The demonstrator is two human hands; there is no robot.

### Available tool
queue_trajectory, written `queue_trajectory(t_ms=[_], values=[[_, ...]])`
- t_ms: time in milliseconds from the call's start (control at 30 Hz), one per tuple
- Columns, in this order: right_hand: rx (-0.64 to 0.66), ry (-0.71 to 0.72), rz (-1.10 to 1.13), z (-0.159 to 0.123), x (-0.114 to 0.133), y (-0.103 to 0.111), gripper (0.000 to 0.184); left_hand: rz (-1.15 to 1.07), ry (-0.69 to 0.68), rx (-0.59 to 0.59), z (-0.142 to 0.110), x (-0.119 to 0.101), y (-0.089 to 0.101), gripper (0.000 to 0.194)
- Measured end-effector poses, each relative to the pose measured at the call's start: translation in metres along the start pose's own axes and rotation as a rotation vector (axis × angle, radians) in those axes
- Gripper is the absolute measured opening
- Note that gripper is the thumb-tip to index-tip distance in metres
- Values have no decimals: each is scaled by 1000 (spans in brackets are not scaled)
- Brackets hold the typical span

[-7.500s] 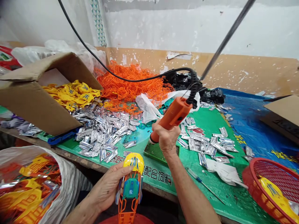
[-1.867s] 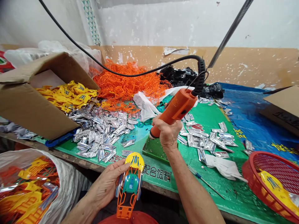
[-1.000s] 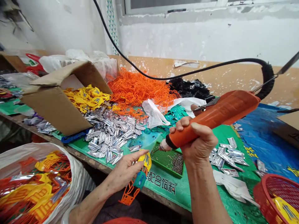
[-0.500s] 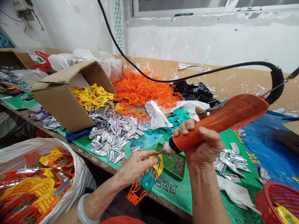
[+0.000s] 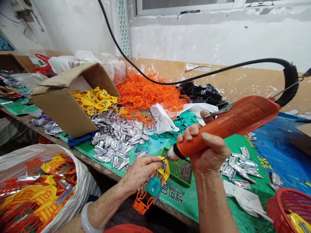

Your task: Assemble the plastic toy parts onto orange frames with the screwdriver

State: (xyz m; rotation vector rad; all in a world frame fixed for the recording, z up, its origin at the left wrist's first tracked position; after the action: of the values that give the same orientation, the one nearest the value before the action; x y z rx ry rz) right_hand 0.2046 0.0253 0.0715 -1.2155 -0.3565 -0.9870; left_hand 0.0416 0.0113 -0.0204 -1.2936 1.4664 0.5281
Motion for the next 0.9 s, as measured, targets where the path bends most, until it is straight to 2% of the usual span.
queue_trajectory(t_ms=[567, 900], values=[[-17, 48, -21, -5, 0, -4, 35, -83, -41, -110, 12, 14, 1, 16], [-9, 61, -56, -7, -3, -2, 38, -144, -44, -93, 11, 12, -2, 15]])
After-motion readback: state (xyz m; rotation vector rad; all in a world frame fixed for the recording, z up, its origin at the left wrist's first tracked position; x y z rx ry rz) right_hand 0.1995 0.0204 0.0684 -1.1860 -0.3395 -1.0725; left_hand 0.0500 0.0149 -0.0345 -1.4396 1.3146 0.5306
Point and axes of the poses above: each hand's wrist, its own z-axis towards the middle knuckle, its own y-axis out of the back of the hand, x = y × z, the point moved 3 cm from there along z, towards the middle knuckle, and after that the axes turned 2 degrees about -z, right-handed, at the moved point
